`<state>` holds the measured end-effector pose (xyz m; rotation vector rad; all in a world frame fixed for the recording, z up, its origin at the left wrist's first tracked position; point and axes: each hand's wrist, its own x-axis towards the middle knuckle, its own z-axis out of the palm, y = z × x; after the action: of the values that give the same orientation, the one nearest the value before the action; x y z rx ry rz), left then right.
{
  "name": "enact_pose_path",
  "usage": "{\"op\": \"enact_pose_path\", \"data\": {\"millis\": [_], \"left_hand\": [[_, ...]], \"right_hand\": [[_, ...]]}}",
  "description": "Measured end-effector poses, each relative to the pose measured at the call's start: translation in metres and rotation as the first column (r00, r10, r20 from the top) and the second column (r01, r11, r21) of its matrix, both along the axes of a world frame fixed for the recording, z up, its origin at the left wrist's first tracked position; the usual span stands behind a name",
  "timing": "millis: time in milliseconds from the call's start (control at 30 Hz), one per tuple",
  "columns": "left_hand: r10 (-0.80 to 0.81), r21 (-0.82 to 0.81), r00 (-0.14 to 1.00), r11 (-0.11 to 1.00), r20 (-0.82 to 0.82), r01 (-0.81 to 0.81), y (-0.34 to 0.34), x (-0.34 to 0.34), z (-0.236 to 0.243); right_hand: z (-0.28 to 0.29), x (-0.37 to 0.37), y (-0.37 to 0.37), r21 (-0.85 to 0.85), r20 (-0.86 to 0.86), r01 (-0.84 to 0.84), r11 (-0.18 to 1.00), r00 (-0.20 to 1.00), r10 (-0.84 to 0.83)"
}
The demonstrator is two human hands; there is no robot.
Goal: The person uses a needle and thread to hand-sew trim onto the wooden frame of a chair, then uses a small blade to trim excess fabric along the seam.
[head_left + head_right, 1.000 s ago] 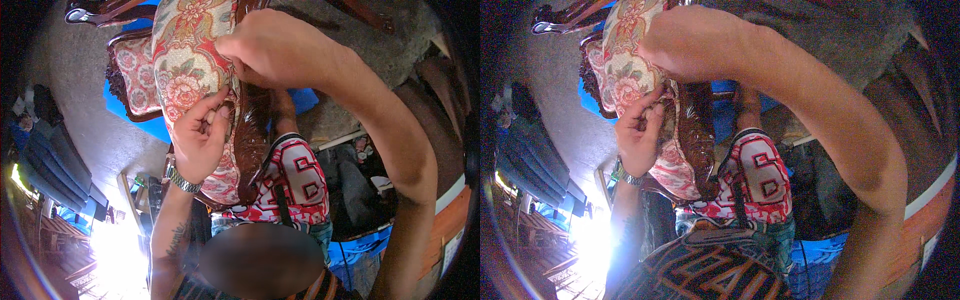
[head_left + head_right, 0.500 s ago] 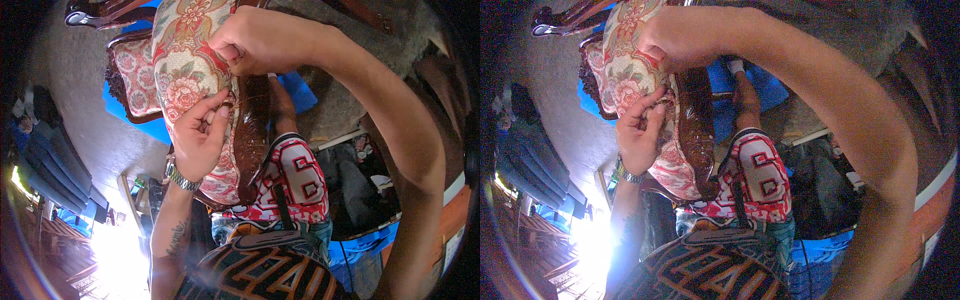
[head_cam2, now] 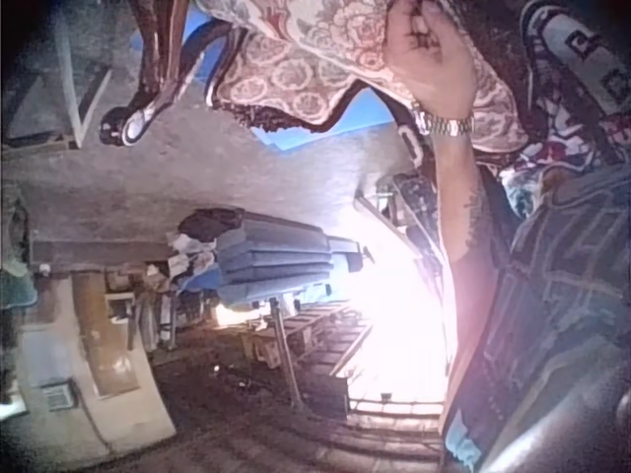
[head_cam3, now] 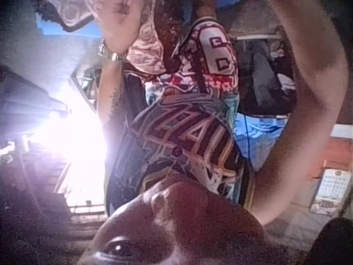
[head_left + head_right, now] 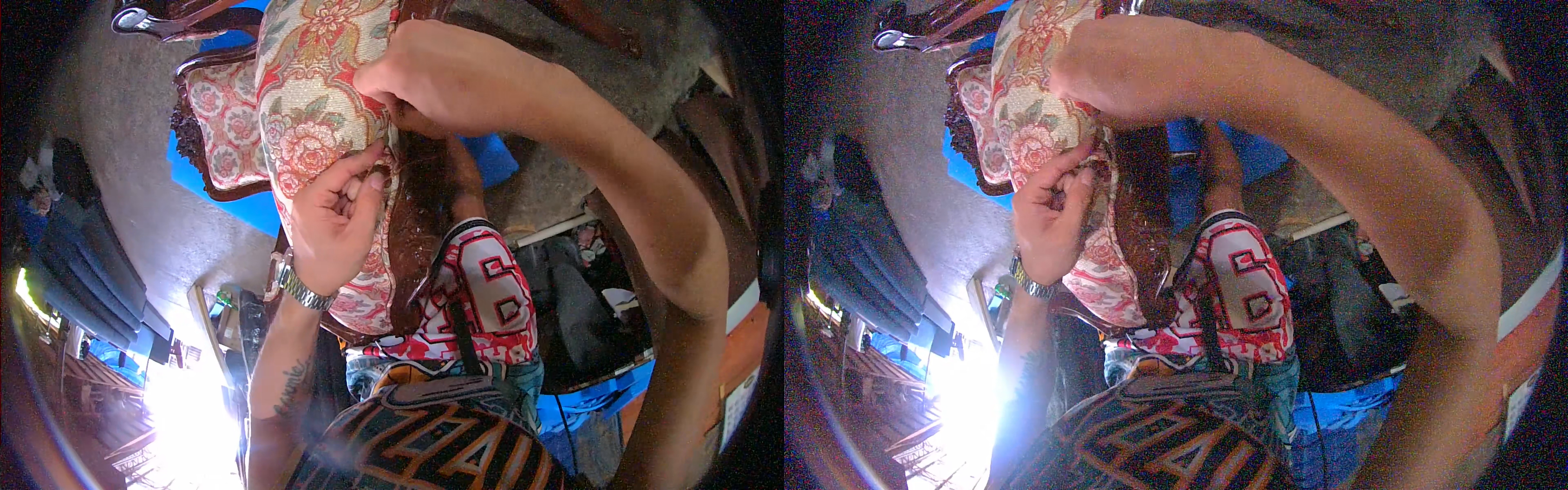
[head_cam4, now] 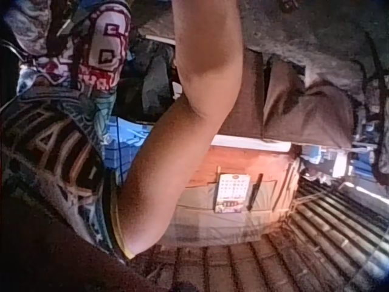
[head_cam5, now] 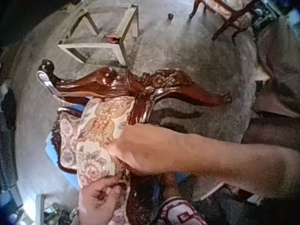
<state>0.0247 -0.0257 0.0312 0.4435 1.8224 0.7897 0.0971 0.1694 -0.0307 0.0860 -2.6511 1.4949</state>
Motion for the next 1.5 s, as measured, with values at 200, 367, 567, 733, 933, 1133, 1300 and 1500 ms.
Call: {"op": "enact_pose_path", "data": {"millis": [200, 367, 567, 733, 933, 1133, 1300, 1500], "left_hand": [[0.06, 0.017, 0.997, 0.998, 0.044, -0.061, -0.004, 0.002, 0.0], [0.051, -0.016, 0.998, 0.999, 0.049, -0.05, -0.001, 0.002, 0.001], [0.017, -0.057, 1.0, 0.998, 0.012, -0.016, 0.002, 0.0, 0.005], [0.022, -0.012, 1.0, 1.0, 0.004, -0.022, -0.003, 0.002, -0.001], [0.007, -0.017, 1.0, 1.0, 0.014, -0.007, -0.001, 0.001, 0.0], [-0.07, -0.011, 0.994, 0.998, -0.081, 0.07, 0.005, 0.002, 0.011], [-0.343, 0.032, 0.798, 0.911, -0.496, 0.411, 0.002, -0.003, 0.036], [-0.315, 0.071, 0.9, 0.934, -0.301, 0.35, 0.012, 0.001, 0.108]], "right_hand": [[0.016, -0.006, 0.011, -0.146, 0.229, -0.076, 0.986, 0.968, 0.108], [0.01, -0.009, 0.022, -0.234, 0.248, -0.051, 0.971, 0.962, 0.11], [-0.005, -0.006, 0.009, -0.377, 0.26, 0.04, 0.925, 0.963, 0.064], [0.006, 0.007, -0.002, -0.156, 0.352, 0.079, 0.985, 0.936, -0.019], [0.002, -0.003, 0.003, -0.11, 0.264, 0.039, 0.993, 0.965, -0.008], [0.003, 0.007, -0.001, -0.065, 0.218, 0.042, 0.997, 0.976, -0.027], [0.01, 0.025, -0.02, 0.036, 0.287, 0.207, 0.978, 0.935, -0.208], [0.004, 0.031, -0.022, -0.046, 0.228, 0.275, 0.96, 0.939, -0.257]]}}
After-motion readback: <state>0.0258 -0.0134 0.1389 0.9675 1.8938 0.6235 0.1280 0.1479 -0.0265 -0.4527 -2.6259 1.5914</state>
